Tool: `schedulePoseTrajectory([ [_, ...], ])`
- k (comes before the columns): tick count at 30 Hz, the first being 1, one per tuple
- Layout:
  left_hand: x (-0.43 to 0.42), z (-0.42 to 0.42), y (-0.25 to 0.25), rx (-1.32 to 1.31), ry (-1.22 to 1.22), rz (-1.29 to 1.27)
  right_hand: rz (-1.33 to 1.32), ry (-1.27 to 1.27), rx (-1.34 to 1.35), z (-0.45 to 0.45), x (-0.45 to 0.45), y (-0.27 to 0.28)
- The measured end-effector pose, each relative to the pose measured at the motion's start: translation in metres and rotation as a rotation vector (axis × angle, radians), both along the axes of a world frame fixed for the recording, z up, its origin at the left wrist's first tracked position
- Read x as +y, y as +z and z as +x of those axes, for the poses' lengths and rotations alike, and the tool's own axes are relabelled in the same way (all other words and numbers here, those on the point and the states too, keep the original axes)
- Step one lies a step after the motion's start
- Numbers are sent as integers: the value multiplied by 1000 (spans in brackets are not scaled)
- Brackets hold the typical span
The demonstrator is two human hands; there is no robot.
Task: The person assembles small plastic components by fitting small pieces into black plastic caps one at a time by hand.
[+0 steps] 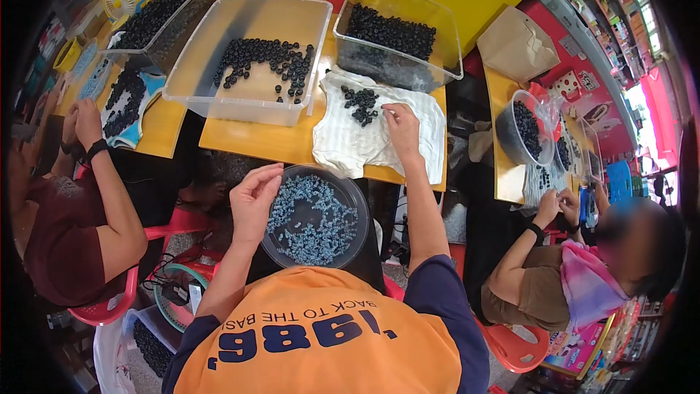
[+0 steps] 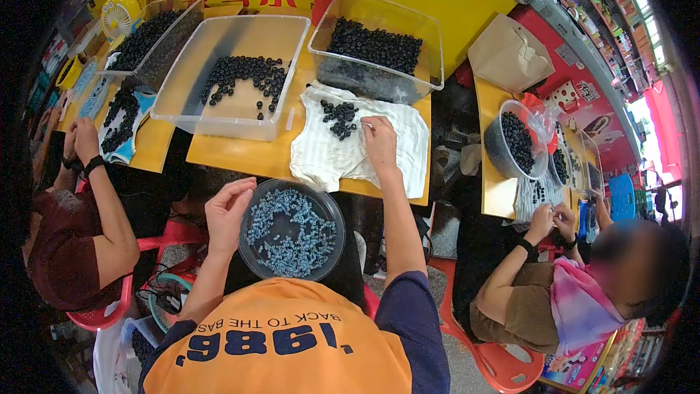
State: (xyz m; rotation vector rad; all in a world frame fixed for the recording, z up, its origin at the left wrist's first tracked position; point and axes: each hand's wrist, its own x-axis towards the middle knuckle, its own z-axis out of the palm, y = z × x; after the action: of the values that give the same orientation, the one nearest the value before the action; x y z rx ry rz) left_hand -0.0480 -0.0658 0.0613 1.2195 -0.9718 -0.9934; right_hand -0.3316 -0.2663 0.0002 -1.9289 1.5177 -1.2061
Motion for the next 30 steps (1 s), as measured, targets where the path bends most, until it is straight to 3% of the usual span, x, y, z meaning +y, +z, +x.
schedulePoseTrajectory([
  [7,12,-6,-18,45,-41,106,-235,115,229,20,11,12],
  [9,13,-8,-17,62,-44,130,-281,111,417,30,15,12],
  [17,18,-14,-14,48,-70,114,-313,135,401,42,14,1],
  [20,19,-16,-16,79,-75,120,-372,170,281,46,26,8],
  [22,20,-19,-16,104,-115,126,-230,183,-21,59,52,32],
  [24,19,-22,-12,123,-106,142,-192,215,-77,68,78,45],
  [28,14,-28,-4,345,-206,162,-59,267,-323,87,131,51],
  [30,11,-28,-4,565,-235,276,29,393,-660,95,152,47],
])
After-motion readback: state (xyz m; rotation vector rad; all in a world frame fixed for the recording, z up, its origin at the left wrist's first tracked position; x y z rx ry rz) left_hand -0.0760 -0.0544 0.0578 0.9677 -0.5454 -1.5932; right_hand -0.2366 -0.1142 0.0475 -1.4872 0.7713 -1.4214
